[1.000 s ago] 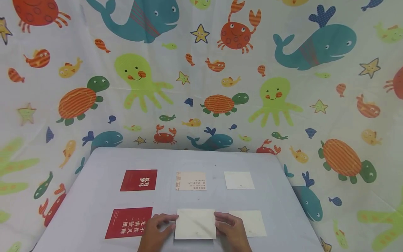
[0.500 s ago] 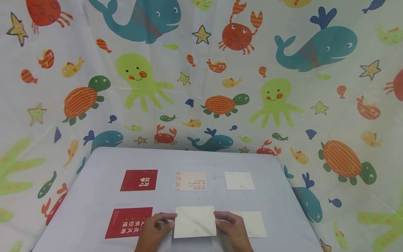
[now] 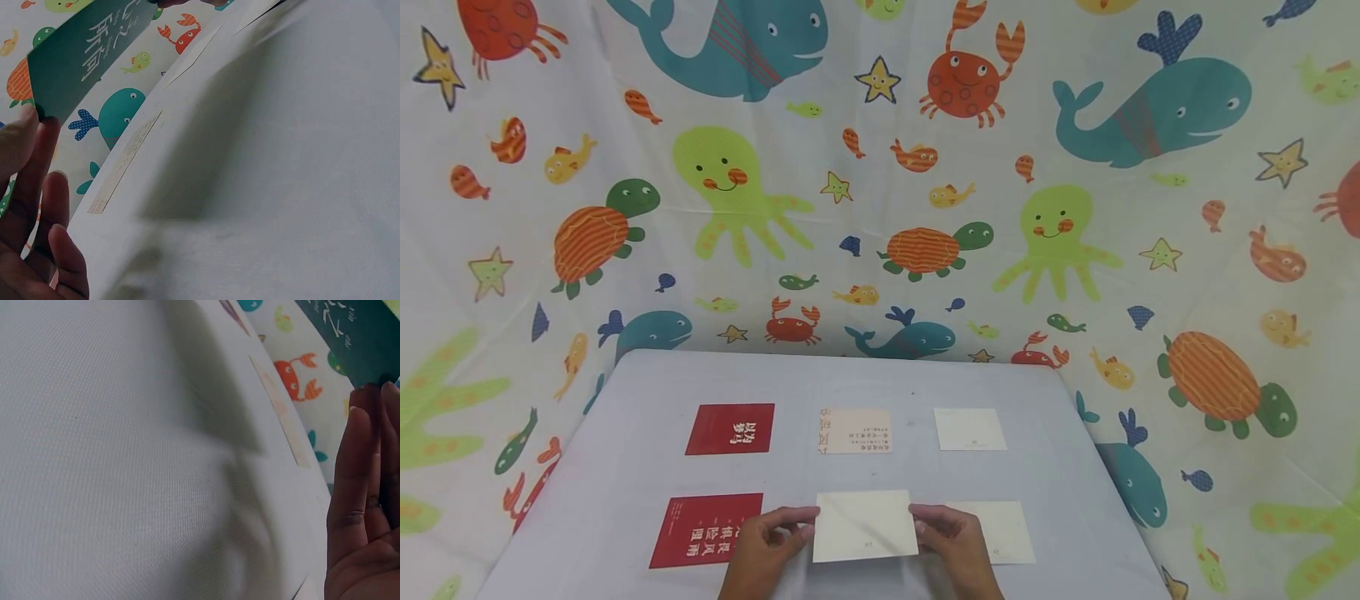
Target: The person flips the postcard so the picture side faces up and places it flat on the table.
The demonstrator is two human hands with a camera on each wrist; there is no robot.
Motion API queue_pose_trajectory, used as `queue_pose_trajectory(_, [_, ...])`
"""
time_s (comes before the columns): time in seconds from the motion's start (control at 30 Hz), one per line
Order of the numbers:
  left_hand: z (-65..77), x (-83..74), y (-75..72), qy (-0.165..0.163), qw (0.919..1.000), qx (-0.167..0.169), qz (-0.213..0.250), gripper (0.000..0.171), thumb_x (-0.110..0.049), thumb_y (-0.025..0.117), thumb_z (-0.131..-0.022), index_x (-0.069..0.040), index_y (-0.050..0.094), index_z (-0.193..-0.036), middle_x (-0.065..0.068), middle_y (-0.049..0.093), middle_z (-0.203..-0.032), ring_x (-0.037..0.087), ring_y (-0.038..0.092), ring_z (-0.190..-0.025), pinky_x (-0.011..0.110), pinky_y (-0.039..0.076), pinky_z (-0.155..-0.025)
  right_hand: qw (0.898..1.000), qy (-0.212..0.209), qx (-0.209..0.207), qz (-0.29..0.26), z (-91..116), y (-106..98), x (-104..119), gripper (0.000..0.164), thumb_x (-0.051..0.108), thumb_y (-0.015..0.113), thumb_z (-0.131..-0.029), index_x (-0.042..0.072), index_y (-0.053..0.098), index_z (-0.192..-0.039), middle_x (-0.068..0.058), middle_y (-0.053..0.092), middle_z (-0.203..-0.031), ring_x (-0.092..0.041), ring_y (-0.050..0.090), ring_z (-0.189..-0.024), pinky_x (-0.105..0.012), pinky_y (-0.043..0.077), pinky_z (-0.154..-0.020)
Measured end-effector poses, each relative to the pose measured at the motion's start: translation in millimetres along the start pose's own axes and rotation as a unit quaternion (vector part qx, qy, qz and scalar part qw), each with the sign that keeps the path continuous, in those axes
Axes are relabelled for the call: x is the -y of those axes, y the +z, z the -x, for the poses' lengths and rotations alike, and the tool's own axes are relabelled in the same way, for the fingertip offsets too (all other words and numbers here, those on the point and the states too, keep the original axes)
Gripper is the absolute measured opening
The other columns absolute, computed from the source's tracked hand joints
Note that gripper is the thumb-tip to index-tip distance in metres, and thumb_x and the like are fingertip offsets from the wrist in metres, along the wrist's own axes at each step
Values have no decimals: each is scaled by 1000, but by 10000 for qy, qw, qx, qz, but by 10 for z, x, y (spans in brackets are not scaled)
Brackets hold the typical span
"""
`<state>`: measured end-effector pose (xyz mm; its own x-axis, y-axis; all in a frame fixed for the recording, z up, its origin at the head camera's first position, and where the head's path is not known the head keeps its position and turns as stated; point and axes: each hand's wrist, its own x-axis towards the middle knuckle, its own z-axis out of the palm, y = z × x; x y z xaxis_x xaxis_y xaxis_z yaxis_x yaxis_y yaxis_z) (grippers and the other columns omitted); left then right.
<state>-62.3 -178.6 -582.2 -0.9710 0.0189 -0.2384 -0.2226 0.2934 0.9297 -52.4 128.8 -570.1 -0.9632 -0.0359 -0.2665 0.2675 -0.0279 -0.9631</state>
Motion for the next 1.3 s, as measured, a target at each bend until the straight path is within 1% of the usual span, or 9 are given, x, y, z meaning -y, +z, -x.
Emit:
queue_pose_trajectory(0.13, [10, -29, -1, 22, 10000, -53, 41, 26, -32, 83, -91, -20, 83, -115, -4, 81, -118, 8, 66, -93, 28, 51, -83, 9999, -38, -136, -10, 9, 30, 18, 37, 5, 77, -94, -13, 68, -125, -17, 79, -120, -12, 78, -97, -30, 64, -82])
queue_pose_trajectory(0.23, [11, -44, 2, 16, 9999, -150, 26, 23, -30, 84, -91, -21, 83, -112, -4, 82, -115, 9, 68, -92, 26, 51, -82, 9996, -76, -228, 129, 10, 47, 25, 34, 7, 77, -93, -12, 71, -122, -15, 80, -116, -11, 77, -94, -29, 64, -79])
queue_pose_trajectory(0.4, [-4, -58, 12, 32, 9995, -293, -76, 18, -32, 84, -91, -23, 84, -105, -5, 83, -107, 9, 69, -90, 26, 52, -80, 9982, -102, -391, 447, -12, 58, 14, 28, 6, 78, -92, -9, 74, -115, -12, 79, -112, -11, 74, -92, -28, 61, -75])
queue_pose_trajectory(0.6, [-23, -63, 18, 54, 9993, -365, -104, 17, -35, 84, -91, -21, 84, -101, -6, 79, -96, 11, 65, -84, 25, 52, -77, 9965, 48, -397, 740, -35, 53, -13, 28, 18, 81, -92, -2, 76, -111, -12, 78, -110, -12, 72, -96, -31, 62, -82])
queue_pose_trajectory(0.67, [-22, -62, 23, 42, 9990, -405, -159, 20, -36, 85, -90, -19, 84, -102, -5, 79, -97, 10, 65, -85, 25, 52, -77, 9968, 102, -365, 700, -34, 55, -20, 30, 22, 81, -92, -1, 75, -110, -10, 78, -109, -12, 72, -97, -32, 62, -84])
queue_pose_trajectory(0.8, [-16, -64, 38, -42, 9980, -543, -320, 24, -38, 85, -90, -19, 82, -105, -4, 81, -101, 9, 67, -87, 26, 52, -78, 9978, 70, -360, 558, -32, 72, -27, 32, 22, 81, -93, -2, 74, -113, -10, 78, -111, -12, 75, -96, -30, 62, -83])
queue_pose_trajectory(1.0, [-21, -53, 83, -129, 9958, -879, -241, 24, -36, 87, -87, -22, 81, -106, -6, 81, -97, 8, 70, -83, 24, 52, -76, 9971, -136, -613, 434, -31, 124, -47, 35, 17, 84, -90, -2, 73, -117, -11, 78, -102, -14, 77, -86, -31, 63, -77])
queue_pose_trajectory(1.1, [-18, -45, 94, -112, 9954, -931, -191, 26, -35, 88, -87, -22, 82, -108, -5, 82, -97, 9, 69, -82, 24, 52, -74, 9960, -166, -748, 449, -32, 141, -60, 37, 16, 85, -89, 0, 72, -120, -8, 76, -96, -15, 78, -84, -32, 64, -75])
queue_pose_trajectory(1.3, [-21, -37, 108, -178, 9948, -981, -194, 29, -35, 89, -86, -21, 83, -110, -4, 83, -96, 11, 66, -81, 24, 49, -72, 9956, -120, -845, 387, -43, 141, -78, 42, 17, 86, -87, 0, 72, -124, -9, 76, -96, -16, 78, -81, -32, 64, -73])
